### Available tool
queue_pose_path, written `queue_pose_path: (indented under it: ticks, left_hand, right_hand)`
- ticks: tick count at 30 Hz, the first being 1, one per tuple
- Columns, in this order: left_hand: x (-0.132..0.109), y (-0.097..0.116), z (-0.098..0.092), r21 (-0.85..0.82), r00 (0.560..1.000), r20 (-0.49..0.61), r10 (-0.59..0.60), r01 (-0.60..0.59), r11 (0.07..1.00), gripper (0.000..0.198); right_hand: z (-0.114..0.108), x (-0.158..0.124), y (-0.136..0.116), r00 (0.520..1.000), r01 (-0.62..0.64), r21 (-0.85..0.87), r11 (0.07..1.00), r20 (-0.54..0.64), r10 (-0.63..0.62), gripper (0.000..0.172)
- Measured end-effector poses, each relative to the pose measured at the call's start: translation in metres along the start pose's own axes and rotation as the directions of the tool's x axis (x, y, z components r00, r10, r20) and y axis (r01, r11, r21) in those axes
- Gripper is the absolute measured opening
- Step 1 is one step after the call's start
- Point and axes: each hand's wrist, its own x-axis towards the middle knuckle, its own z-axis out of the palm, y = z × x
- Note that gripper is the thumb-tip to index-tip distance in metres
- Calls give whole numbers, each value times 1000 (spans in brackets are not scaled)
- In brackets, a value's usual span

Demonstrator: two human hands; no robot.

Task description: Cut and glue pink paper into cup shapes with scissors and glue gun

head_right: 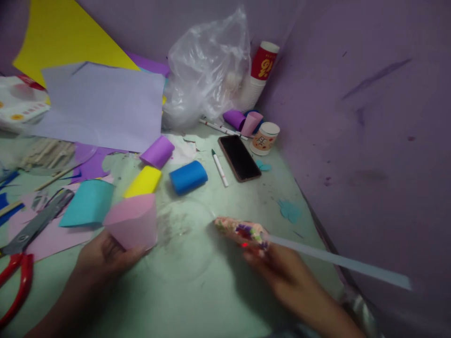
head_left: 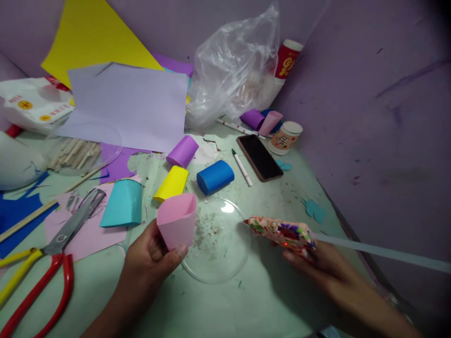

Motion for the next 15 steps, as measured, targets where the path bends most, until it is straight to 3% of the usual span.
queue_pose_path:
  ticks: [3,9,15]
  left_hand:
    - [-1,0,1,8,1000,-11,-10,10,1000,48]
    - [4,1,-5,0,998,50,-46,46,999,60]
    - [-1,2,0,-15,1000,11,-5,5,1000,48]
  right_hand:
    - [-3,-2,-5,992,-6,16,1000,124,4,37]
    - [-10,1,-5,985,-96,84,992,152,83,41]
    - [-15,10,-24,977,-141,35,989,169,134,43]
